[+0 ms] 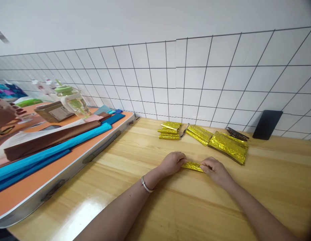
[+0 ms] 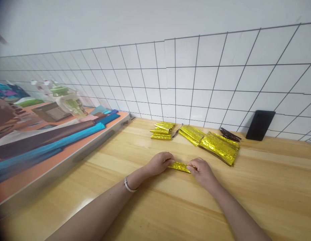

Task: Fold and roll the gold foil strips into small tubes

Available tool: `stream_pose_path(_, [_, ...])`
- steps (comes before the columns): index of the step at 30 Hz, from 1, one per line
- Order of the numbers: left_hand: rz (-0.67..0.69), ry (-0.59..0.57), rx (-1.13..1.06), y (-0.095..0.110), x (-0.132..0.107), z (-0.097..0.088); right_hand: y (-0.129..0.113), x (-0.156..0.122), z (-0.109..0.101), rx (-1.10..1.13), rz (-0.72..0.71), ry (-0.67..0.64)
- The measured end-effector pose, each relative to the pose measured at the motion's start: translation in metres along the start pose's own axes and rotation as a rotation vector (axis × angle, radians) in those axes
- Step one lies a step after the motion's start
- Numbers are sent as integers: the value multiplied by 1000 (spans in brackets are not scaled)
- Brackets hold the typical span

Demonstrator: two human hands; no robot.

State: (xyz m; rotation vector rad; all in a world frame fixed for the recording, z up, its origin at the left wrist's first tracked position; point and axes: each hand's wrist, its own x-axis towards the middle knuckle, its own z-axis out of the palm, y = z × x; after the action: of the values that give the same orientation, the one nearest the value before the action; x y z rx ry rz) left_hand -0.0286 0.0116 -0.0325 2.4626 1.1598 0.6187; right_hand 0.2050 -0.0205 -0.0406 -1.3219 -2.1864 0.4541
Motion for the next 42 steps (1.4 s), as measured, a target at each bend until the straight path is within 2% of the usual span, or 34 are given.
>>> stream_pose_path(6, [15,30,-3,7,-1,8,-11,-3,6,-237,-129,54])
stream_pose_path(10, [42,48,-9,12,-2,13,-16,-5,8,-304,-185,88])
stream_pose_path(23, [140,57,-25,17,-1,21,-15,-1,12,-277,-236,62])
stream_pose_path(34, [202,58,-5,17,-3,20,-15,-1,12,-272,-274,33])
stream_pose_path(42, [162,47,-29,17,-5,18,-18,0,11,-149,-261,24])
